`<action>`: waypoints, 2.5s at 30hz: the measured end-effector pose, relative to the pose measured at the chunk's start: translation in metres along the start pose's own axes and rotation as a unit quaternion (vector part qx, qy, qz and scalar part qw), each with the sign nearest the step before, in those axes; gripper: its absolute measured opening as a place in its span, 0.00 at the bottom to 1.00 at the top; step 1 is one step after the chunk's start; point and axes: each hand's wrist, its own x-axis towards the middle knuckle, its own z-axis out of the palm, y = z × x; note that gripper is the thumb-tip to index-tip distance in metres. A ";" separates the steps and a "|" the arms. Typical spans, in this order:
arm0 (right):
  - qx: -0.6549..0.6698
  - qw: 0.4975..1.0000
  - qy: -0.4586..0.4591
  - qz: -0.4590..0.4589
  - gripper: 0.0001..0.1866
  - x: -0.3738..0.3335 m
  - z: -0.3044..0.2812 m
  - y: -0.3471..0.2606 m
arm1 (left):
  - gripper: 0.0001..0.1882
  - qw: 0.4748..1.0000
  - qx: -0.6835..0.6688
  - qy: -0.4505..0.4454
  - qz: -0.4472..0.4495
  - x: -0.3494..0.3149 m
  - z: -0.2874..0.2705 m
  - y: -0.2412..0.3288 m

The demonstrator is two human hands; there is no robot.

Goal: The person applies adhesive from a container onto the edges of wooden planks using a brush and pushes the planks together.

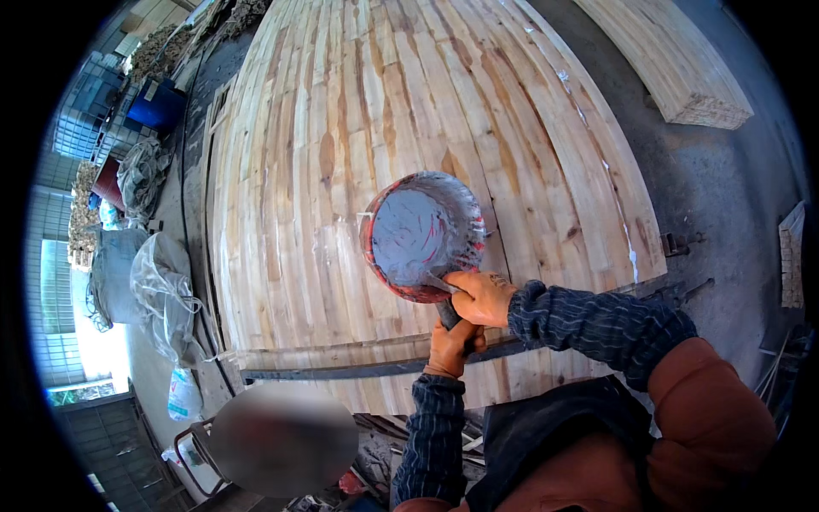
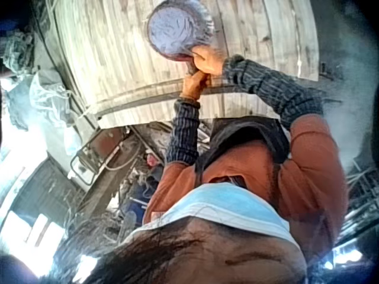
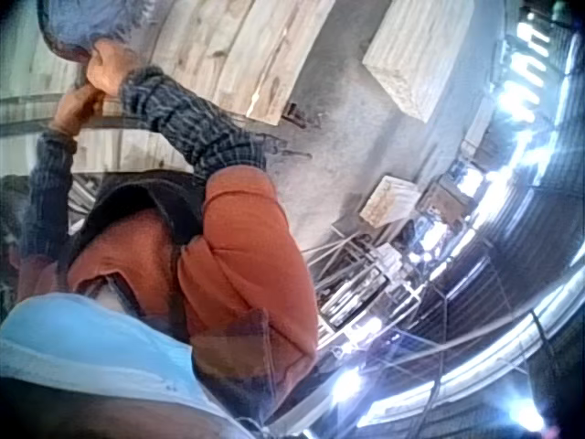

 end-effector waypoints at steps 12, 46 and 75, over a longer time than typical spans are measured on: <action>0.466 0.873 -0.077 0.122 0.22 0.005 0.013 -0.011 | 0.08 0.999 -0.020 -0.020 0.015 -0.007 -0.018 0.021; -0.065 0.997 0.024 0.019 0.21 0.043 -0.232 0.021 | 0.16 0.965 -0.262 0.017 0.025 0.031 0.103 -0.145; -0.688 0.577 -0.362 -0.252 0.19 0.114 -0.171 -0.079 | 0.21 0.956 -0.283 -0.067 0.046 0.017 0.100 -0.135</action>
